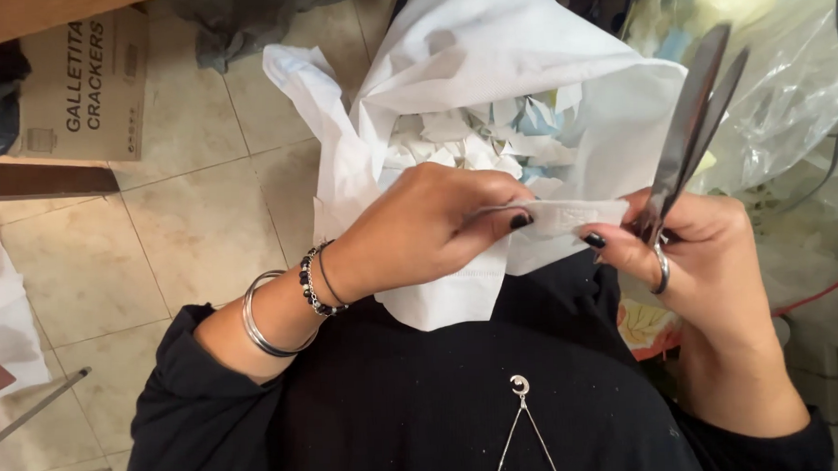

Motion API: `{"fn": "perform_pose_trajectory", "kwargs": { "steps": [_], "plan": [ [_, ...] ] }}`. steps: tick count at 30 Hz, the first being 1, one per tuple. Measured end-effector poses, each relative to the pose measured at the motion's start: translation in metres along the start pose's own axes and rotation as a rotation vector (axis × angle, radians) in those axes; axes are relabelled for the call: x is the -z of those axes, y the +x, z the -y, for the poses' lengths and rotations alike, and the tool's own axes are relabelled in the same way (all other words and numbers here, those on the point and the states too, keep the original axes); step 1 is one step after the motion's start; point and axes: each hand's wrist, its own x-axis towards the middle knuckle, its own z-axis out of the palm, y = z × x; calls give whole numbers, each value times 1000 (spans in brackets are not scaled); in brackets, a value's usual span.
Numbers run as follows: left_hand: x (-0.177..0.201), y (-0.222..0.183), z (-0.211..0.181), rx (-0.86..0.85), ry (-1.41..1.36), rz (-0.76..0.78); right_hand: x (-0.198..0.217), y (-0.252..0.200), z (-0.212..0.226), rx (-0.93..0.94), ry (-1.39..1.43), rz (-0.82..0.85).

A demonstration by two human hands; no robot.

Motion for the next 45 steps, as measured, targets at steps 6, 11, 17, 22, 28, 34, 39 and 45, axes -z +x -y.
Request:
{"fn": "perform_pose_trajectory", "kwargs": {
  "steps": [6, 11, 17, 22, 28, 34, 39, 45],
  "plan": [
    [1, -6, 8, 252, -114, -169, 29, -18, -32, 126, -74, 211],
    [-7, -8, 12, 303, -238, -190, 23, -44, -49, -65, -282, 383],
    [-24, -9, 13, 218, -189, -133, -7, -34, -36, -46, -351, 403],
    [-22, -10, 10, 249, -165, -202, -14, -35, -49, -51, -280, 346],
    [-25, -10, 17, 242, -143, -175, -22, -36, -56, -149, -131, 309],
    [-28, -7, 24, 165, -13, -74, -19, -20, -53, -58, -203, 491],
    [-22, -6, 22, 214, -21, -56, -18, -26, -58, -297, -10, 307],
    [-8, -5, 18, 291, -127, -197, -2, -14, -53, -67, -200, 538]
  ]
}}
